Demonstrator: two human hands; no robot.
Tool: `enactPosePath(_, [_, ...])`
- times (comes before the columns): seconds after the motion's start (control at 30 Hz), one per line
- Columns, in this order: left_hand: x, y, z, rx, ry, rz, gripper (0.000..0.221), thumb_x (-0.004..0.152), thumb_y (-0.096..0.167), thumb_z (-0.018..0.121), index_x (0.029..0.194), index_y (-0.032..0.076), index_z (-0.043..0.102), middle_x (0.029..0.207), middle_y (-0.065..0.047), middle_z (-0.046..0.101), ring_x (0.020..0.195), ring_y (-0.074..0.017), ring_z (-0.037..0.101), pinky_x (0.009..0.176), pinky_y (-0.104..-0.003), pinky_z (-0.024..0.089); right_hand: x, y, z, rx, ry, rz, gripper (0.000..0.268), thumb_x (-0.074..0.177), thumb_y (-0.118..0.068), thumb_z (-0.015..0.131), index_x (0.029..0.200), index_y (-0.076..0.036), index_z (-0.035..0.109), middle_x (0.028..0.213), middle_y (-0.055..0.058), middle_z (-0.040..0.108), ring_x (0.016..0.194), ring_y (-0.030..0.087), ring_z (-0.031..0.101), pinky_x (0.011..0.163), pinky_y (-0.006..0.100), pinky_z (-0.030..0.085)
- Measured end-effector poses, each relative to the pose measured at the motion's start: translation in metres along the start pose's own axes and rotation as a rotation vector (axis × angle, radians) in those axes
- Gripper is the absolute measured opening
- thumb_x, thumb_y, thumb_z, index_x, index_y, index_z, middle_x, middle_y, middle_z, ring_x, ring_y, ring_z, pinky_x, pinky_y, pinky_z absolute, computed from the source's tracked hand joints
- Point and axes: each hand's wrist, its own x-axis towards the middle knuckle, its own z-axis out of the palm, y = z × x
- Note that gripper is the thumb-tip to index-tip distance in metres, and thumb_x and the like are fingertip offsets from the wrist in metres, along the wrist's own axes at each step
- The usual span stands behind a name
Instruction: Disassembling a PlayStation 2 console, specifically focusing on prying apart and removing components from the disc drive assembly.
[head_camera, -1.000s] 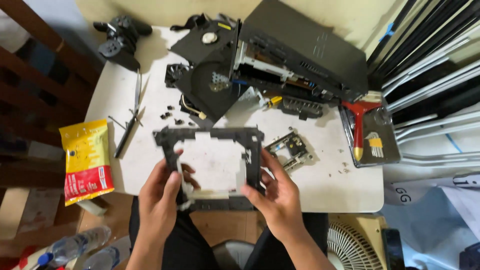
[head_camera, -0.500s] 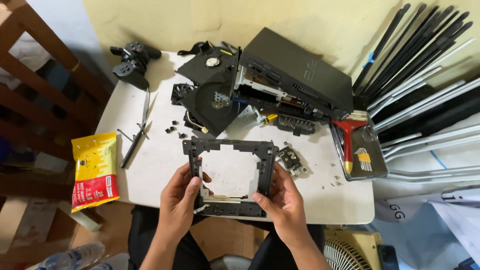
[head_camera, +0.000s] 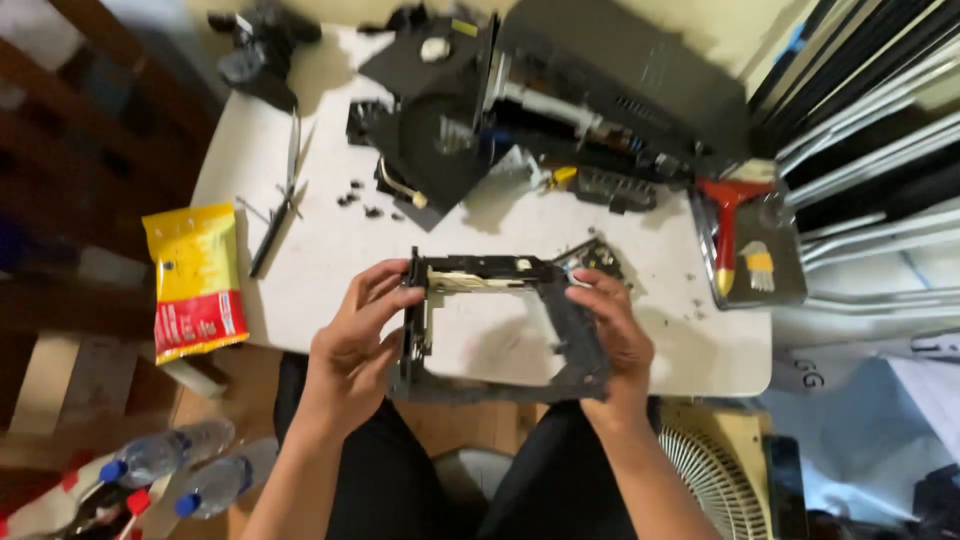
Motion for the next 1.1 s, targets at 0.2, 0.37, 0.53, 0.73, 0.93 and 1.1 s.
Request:
enactPosePath(0.2, [-0.012,-0.007,0.005,-0.138,0.089,-0.054,0.033,0.096,0.001,0.062,0.124,0.014,0.072,0.141,-0.026,0.062,0.14,-0.0379,0.051,0.118,-0.056,0.038,-0.016,0.027,-0.035,0.033,-0.091,-0.13,0.048,0.07,0.02,0.079,0.117,0.018,0.068,0.079,0.013,0.051,0.076,0.023,0.055,0.078,0.034,0.055])
enactPosePath(0.37, [-0.006,-0.042,0.011,-0.328,0.294,-0.369,0.041,0.096,0.005,0.059,0.136,-0.005,0.062,0.14,-0.025,0.064,0.133,-0.0341,0.058,0.106,-0.054,0.051,-0.014,0.053,-0.023,0.085,-0.162,-0.006,0.043,0.082,0.018,0.071,0.125,0.011,0.068,0.093,0.015,0.058,0.082,0.017,0.058,0.079,0.034,0.055])
enactPosePath(0.53, [0.005,-0.051,0.007,-0.106,0.248,-0.396,0.051,0.089,-0.007,0.069,0.139,0.003,0.063,0.139,-0.019,0.067,0.134,-0.0373,0.057,0.104,-0.052,0.053,-0.015,0.043,-0.016,-0.141,-0.18,0.086,0.034,0.096,0.003,0.058,0.128,0.002,0.072,0.095,0.012,0.065,0.078,0.01,0.051,0.068,0.026,0.045])
enactPosePath(0.73, [0.008,-0.054,0.011,0.166,0.295,-0.383,0.049,0.087,-0.012,0.068,0.132,0.006,0.069,0.128,-0.019,0.072,0.122,-0.0454,0.063,0.091,-0.05,0.062,-0.014,0.045,-0.006,-0.274,-0.153,0.085,0.027,0.097,-0.003,0.063,0.122,0.001,0.074,0.094,0.013,0.071,0.071,0.012,0.058,0.061,0.026,0.049])
enactPosePath(0.93, [0.013,-0.05,0.024,0.306,0.378,-0.241,0.031,0.092,0.0,0.074,0.123,0.002,0.07,0.122,-0.023,0.073,0.112,-0.0475,0.068,0.08,-0.051,0.065,-0.015,0.052,-0.002,-0.395,-0.015,0.196,0.029,0.091,-0.009,0.074,0.12,-0.002,0.074,0.094,0.014,0.074,0.065,0.01,0.059,0.052,0.027,0.053])
enactPosePath(1.1, [0.012,-0.047,0.027,0.392,0.402,-0.218,0.019,0.101,0.001,0.052,0.112,-0.007,0.065,0.126,-0.021,0.071,0.111,-0.0263,0.071,0.095,-0.032,0.056,-0.009,0.032,0.017,-0.491,-0.023,0.245,0.033,0.085,0.0,0.074,0.118,0.003,0.071,0.079,0.005,0.07,0.056,0.007,0.052,0.051,0.018,0.042])
